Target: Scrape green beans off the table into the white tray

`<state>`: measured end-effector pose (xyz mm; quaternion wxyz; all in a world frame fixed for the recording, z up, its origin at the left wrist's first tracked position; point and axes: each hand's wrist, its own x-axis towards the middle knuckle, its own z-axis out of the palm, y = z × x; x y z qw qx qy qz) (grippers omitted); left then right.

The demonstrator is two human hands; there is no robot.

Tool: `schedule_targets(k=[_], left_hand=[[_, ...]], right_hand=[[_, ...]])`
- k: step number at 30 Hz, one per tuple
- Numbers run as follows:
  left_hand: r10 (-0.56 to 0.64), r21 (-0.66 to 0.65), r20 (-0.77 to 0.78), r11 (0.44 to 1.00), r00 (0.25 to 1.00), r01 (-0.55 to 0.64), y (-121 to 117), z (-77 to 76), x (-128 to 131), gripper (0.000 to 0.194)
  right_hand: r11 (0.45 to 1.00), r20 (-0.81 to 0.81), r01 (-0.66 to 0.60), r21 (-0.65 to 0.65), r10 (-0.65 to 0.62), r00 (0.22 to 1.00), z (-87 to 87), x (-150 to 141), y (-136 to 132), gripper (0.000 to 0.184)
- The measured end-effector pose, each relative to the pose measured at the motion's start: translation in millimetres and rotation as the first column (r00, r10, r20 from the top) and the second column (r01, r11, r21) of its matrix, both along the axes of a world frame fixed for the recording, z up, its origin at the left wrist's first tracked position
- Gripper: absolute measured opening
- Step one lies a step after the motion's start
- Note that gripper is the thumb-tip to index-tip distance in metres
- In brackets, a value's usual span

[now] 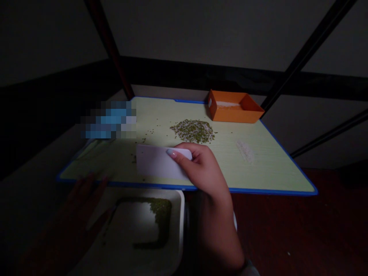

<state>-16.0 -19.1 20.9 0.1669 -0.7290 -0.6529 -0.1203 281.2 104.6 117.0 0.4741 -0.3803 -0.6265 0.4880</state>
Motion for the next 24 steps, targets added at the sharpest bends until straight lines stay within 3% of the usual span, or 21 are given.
schedule_targets(k=[15,19,22,24], left_hand=[[0.020,-0.047,0.031,0.999,0.999,-0.019,-1,3.6,2,0.067],[0.016,-0.046,0.028,0.999,0.999,-0.015,-1,4.0,3,0.067],[0.014,-0.040,0.024,0.999,1.000,-0.013,-1,4.4,3,0.067],[0.009,-0.033,0.026,0.999,1.000,-0.008,-1,4.4,3,0.066]], right_hand=[[0.992,0.057,-0.117,-0.047,0.120,0.991,0.4,-7,-7,0.019],[1.000,0.043,-0.015,-0.023,0.016,0.999,4.2,-3,-9,0.021],[0.985,0.044,0.170,0.013,-0.171,0.984,4.5,4,-10,0.025],[0.944,0.043,0.326,0.042,-0.328,0.944,3.5,8,-11,0.026]])
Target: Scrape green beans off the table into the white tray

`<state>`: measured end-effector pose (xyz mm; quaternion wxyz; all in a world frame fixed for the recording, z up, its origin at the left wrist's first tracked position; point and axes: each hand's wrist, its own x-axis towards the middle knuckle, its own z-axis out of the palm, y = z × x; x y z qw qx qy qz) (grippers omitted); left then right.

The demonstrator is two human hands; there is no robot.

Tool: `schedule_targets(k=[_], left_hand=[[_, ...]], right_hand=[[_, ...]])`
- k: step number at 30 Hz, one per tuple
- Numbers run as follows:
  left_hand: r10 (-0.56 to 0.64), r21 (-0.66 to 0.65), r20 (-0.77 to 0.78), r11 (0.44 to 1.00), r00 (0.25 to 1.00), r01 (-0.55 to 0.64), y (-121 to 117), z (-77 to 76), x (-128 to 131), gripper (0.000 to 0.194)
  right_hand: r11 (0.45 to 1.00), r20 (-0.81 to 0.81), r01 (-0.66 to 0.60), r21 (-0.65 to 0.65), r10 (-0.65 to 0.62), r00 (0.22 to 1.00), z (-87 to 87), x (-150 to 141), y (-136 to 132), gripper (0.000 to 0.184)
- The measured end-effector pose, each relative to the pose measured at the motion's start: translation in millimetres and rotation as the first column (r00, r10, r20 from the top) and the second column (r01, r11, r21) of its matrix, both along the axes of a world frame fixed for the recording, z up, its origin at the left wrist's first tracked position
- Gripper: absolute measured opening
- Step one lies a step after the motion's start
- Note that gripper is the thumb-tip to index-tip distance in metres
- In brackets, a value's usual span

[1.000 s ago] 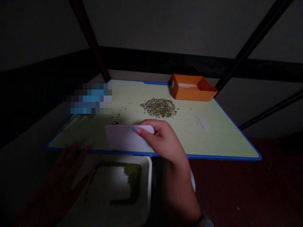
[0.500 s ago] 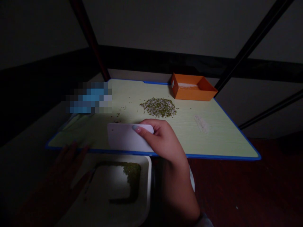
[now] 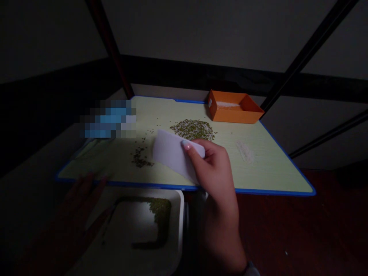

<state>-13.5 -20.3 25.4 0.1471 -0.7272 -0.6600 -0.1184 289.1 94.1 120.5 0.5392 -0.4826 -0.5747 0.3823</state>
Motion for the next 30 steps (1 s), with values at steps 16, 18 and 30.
schedule_targets(k=[16,18,30], left_hand=[[0.009,-0.018,0.019,1.000,1.000,-0.009,2,-2.6,-2,0.066],[0.008,-0.015,0.017,1.000,1.000,-0.008,2,-3.0,-2,0.067],[-0.009,0.005,0.010,1.000,1.000,0.009,2,1.2,0,0.065]], right_hand=[[0.995,0.030,0.002,-0.104,0.001,1.000,-13.0,3,14,0.028],[0.995,0.038,0.024,-0.096,-0.021,0.999,-13.6,4,16,0.029],[0.996,0.088,0.049,-0.072,-0.043,0.995,-13.2,4,17,0.032]])
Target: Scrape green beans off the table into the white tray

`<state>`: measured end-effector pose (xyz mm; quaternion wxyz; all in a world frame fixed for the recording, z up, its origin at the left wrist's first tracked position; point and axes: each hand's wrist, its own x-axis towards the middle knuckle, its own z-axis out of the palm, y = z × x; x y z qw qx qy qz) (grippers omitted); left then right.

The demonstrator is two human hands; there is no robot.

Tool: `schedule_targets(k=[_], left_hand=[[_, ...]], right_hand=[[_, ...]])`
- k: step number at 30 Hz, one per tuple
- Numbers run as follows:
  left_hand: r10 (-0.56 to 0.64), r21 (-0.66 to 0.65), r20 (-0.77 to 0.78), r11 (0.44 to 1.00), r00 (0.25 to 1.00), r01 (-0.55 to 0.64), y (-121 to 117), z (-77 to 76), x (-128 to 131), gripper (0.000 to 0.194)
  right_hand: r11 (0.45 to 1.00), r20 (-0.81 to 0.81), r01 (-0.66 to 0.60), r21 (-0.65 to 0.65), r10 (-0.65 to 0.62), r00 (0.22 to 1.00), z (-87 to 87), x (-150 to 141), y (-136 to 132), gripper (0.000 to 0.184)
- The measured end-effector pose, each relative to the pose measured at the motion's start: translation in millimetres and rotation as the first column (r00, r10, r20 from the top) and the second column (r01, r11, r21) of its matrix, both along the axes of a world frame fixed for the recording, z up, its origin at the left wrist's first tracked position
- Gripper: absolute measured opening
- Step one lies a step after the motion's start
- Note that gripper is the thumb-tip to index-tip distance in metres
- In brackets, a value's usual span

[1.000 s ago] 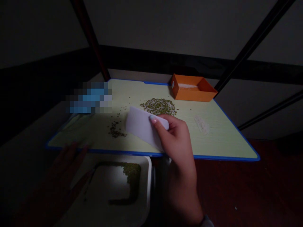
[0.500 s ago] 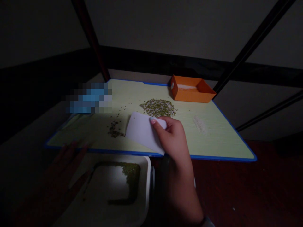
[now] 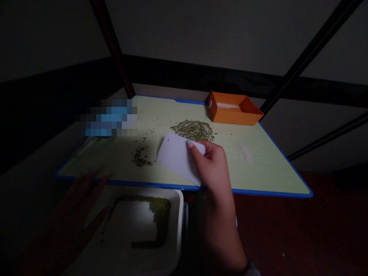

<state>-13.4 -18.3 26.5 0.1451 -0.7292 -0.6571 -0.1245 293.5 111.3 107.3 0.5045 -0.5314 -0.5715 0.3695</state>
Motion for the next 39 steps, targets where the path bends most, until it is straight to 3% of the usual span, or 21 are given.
schedule_targets(k=[31,39], left_hand=[[0.027,-0.050,0.031,0.998,0.999,-0.025,-1,-2.0,0,0.066],[0.036,-0.084,0.056,0.996,0.998,-0.031,-2,-2.4,1,0.069]], right_hand=[[0.982,-0.120,-0.154,-0.109,0.141,0.983,5.2,0,-10,0.029],[0.984,-0.103,-0.162,-0.073,0.154,0.983,6.1,-6,-8,0.029]])
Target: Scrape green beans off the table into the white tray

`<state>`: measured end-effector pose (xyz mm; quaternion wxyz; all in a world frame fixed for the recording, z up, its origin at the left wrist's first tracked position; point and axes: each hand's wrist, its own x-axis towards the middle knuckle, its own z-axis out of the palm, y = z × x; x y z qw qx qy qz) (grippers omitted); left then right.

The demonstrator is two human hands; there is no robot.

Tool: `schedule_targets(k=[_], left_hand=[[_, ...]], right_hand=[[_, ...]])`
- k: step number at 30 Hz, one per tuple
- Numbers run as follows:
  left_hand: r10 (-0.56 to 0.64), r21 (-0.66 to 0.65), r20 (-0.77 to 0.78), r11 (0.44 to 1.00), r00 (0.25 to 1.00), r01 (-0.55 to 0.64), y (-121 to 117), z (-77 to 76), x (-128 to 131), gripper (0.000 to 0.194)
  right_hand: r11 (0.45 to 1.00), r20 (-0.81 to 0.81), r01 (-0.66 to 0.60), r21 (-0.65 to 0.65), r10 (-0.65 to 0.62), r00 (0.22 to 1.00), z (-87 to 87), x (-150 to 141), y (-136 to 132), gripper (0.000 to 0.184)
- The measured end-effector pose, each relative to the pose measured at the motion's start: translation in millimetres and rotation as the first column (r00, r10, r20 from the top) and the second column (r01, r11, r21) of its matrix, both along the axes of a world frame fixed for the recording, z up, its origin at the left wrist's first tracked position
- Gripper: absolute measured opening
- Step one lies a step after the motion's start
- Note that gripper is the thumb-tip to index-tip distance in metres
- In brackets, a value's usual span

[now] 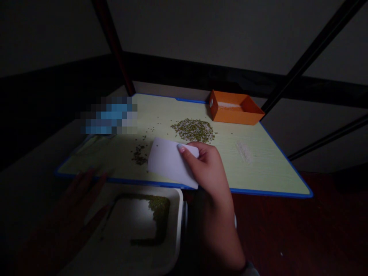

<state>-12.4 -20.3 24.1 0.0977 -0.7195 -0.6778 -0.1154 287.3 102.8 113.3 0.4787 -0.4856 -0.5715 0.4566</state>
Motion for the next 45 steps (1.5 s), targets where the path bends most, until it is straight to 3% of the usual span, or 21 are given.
schedule_targets(k=[10,19,25,31,36,45], left_hand=[[-0.021,0.007,0.001,1.000,1.000,0.021,0,-3.5,-5,0.068],[-0.012,0.003,0.002,1.000,1.000,0.012,-1,-0.4,-2,0.068],[-0.011,0.015,0.001,1.000,1.000,0.011,-1,-0.6,-2,0.067],[-0.020,0.025,0.005,0.999,1.000,0.020,0,2.3,-1,0.067],[-0.004,-0.010,0.014,1.000,1.000,0.004,-1,-0.2,-3,0.069],[-0.016,0.006,0.017,1.000,1.000,0.016,-1,-1.2,-4,0.067]], right_hand=[[0.984,-0.028,-0.171,-0.051,0.170,0.985,5.9,-12,-8,0.031],[0.997,-0.022,0.073,0.038,-0.072,0.997,3.0,0,-7,0.027],[1.000,0.005,0.026,0.015,-0.026,1.000,-0.8,-2,-6,0.027],[0.990,0.049,0.133,0.054,-0.135,0.990,-1.3,3,2,0.028],[0.991,0.067,0.123,0.059,-0.127,0.990,-1.5,2,2,0.029],[0.994,0.001,0.102,0.041,-0.102,0.995,-2.8,0,-3,0.028]])
